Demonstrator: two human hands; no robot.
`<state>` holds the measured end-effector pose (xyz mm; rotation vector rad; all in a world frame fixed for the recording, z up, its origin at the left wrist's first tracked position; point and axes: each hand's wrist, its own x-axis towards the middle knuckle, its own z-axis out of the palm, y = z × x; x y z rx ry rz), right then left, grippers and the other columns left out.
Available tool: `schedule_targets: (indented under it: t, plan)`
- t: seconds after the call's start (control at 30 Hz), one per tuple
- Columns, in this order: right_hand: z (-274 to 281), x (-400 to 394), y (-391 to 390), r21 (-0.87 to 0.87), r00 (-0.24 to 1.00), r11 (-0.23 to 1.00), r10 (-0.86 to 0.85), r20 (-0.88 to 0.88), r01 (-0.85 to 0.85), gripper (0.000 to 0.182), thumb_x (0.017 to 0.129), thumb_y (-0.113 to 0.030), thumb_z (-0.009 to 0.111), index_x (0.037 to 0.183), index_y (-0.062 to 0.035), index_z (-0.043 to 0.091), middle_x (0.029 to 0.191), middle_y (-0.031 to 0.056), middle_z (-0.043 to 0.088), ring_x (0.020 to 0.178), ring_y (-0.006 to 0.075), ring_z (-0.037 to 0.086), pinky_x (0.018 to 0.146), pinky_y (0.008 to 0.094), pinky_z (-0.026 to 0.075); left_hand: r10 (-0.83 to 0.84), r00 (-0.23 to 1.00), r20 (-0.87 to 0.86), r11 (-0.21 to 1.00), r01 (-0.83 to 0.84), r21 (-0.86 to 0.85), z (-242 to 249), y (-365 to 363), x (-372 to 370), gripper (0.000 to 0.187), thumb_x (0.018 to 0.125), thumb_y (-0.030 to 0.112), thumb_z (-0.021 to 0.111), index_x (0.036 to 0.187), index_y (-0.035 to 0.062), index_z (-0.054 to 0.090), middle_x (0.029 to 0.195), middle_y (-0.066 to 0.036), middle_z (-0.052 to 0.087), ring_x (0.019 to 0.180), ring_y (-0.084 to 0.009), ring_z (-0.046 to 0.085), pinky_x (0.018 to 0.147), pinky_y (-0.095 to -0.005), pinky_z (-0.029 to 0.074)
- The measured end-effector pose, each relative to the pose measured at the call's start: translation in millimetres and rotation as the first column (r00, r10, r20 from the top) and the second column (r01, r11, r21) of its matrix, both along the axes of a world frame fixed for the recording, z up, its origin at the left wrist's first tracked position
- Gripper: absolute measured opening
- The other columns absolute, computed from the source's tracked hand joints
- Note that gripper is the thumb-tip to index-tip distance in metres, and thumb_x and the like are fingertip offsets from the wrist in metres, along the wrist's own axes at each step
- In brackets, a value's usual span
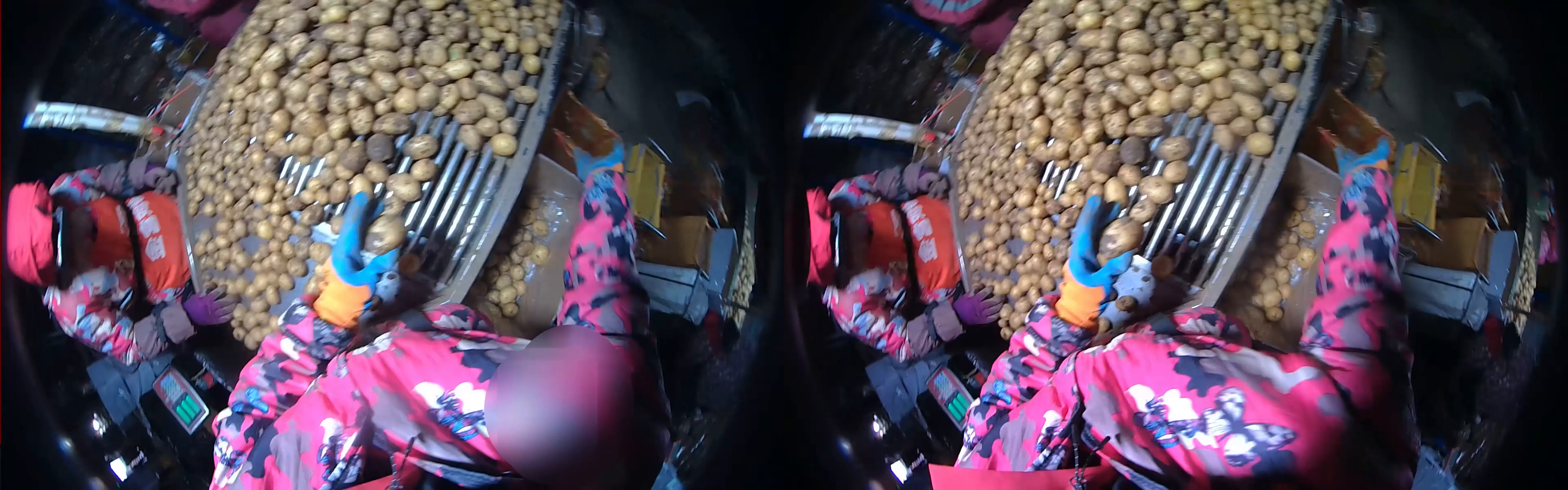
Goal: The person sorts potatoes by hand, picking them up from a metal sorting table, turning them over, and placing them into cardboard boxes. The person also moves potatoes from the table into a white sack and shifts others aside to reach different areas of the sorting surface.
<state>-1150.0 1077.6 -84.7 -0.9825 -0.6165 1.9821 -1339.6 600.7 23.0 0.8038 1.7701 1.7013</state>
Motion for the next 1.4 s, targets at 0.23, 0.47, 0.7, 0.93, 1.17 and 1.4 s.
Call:
schedule_targets:
  t: [0.23,0.47,0.7,0.93,1.17,1.4]
  plan:
    - [35.3,-69.1,-271.9,-0.506,0.616,0.463,0.117,-0.779,-0.728,0.076,0.086,-0.072,0.039,0.126,-0.009,0.054,0.118,0.018,0.063,0.104,0.0296,0.062,0.089,0.046,0.05,-0.155,0.661,-0.734,0.988,0.091,-0.127,11.5,35.4,6.9,0.08,0.075,0.023,0.077,0.139,-0.0034,0.038,0.136,-0.025,0.046,0.124,-0.0405,0.047,0.104,-0.0446,0.039]
    - [42.4,-5.1,-260.5,-0.248,0.881,0.846,0.438,-0.18,-0.471,0.061,0.089,-0.059,0.052,0.112,-0.0042,0.064,0.099,0.0134,0.067,0.082,0.0259,0.067,0.066,0.0399,0.057,-0.086,0.85,-0.519,0.977,-0.029,-0.21,-95.2,-33.7,-9.3,0.074,0.084,0.026,0.068,0.142,-0.0035,0.032,0.135,-0.028,0.045,0.124,-0.0392,0.047,0.102,-0.0424,0.04]
    - [22.9,274.5,-79.8,0.124,-0.016,0.207,-0.566,0.824,-0.971,0.044,0.083,-0.023,0.069,0.118,0.0013,0.059,0.112,0.0147,0.063,0.11,0.0246,0.058,0.096,0.0406,0.044,-0.022,0.995,-0.1,0.906,-0.023,-0.423,-108.7,-103.1,-2.2,0.05,0.094,0.018,0.053,0.139,0.0003,0.038,0.129,-0.021,0.055,0.12,-0.0302,0.054,0.099,-0.0364,0.042]
    - [26.3,47.9,-142.9,0.391,0.323,0.558,-0.22,0.92,-0.732,0.052,0.087,-0.008,0.061,0.136,0.0022,0.045,0.131,0.0181,0.054,0.118,0.0289,0.053,0.1,0.0383,0.042,-0.005,0.999,-0.032,0.869,-0.012,-0.494,-70.7,-86.9,12.6,0.044,0.096,0.03,0.05,0.132,0.0059,0.048,0.119,-0.021,0.06,0.112,-0.0362,0.058,0.094,-0.04,0.046]
    - [25.9,-232.9,-259.2,0.205,0.226,-0.268,-0.048,0.973,-0.941,0.06,0.088,-0.037,0.062,0.138,-0.0062,0.046,0.128,0.0207,0.055,0.118,0.0332,0.054,0.098,0.0393,0.043,-0.025,0.993,-0.111,0.829,-0.041,-0.557,-67.3,-113.0,16.6,0.044,0.098,0.019,0.049,0.137,0.0007,0.041,0.125,-0.018,0.058,0.116,-0.0262,0.057,0.097,-0.0351,0.044]
    - [25.3,-250.0,-268.5,-0.142,0.079,0.202,0.798,0.598,-0.969,0.064,0.09,-0.059,0.05,0.132,-0.0109,0.053,0.115,0.0134,0.065,0.092,0.0242,0.064,0.079,0.0368,0.05,0.36,0.933,0.008,0.828,-0.316,-0.463,-69.1,-152.3,18.1,0.042,0.098,0.026,0.047,0.133,0.0045,0.047,0.129,-0.019,0.055,0.118,-0.0354,0.054,0.099,-0.0381,0.043]
